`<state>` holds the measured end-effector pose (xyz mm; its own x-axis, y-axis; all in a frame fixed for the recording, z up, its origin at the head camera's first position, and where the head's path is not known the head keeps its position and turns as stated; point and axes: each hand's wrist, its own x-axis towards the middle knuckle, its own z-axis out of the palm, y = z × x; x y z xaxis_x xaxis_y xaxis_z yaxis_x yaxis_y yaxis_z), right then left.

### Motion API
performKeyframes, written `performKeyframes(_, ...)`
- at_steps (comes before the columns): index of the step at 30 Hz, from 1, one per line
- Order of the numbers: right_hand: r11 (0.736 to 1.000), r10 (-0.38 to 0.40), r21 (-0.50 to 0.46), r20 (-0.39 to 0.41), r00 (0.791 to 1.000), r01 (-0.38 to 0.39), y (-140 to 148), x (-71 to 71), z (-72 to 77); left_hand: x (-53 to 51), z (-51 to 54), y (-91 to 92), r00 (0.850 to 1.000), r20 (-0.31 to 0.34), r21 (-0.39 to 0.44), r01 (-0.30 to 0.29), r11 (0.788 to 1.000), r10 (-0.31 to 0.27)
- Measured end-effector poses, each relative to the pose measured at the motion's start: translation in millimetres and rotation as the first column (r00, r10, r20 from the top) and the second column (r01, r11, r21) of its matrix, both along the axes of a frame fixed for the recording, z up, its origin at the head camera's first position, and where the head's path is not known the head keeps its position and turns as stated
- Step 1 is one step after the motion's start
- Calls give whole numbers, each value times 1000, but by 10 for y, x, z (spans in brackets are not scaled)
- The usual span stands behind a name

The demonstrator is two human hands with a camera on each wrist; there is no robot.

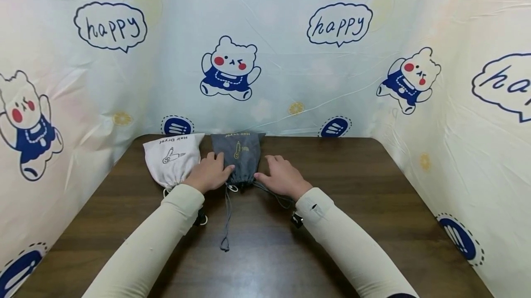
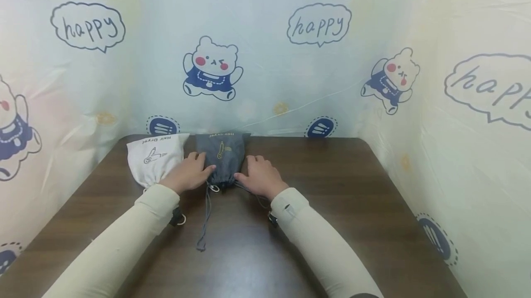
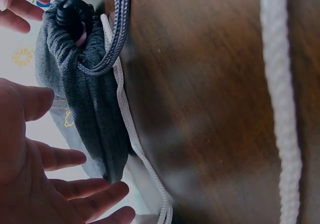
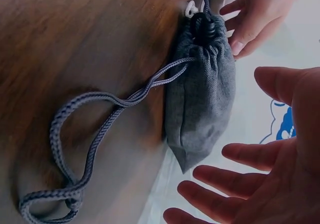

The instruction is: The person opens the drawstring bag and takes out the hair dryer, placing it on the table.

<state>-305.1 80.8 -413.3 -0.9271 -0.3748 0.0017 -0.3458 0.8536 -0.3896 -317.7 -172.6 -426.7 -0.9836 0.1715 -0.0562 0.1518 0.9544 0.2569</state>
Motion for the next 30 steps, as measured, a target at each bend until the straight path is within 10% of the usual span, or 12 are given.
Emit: performKeyframes(30, 993, -64, 101, 59, 996, 58, -407, -266, -167, -191, -138, 59, 997, -73, 3, -16, 1000, 16)
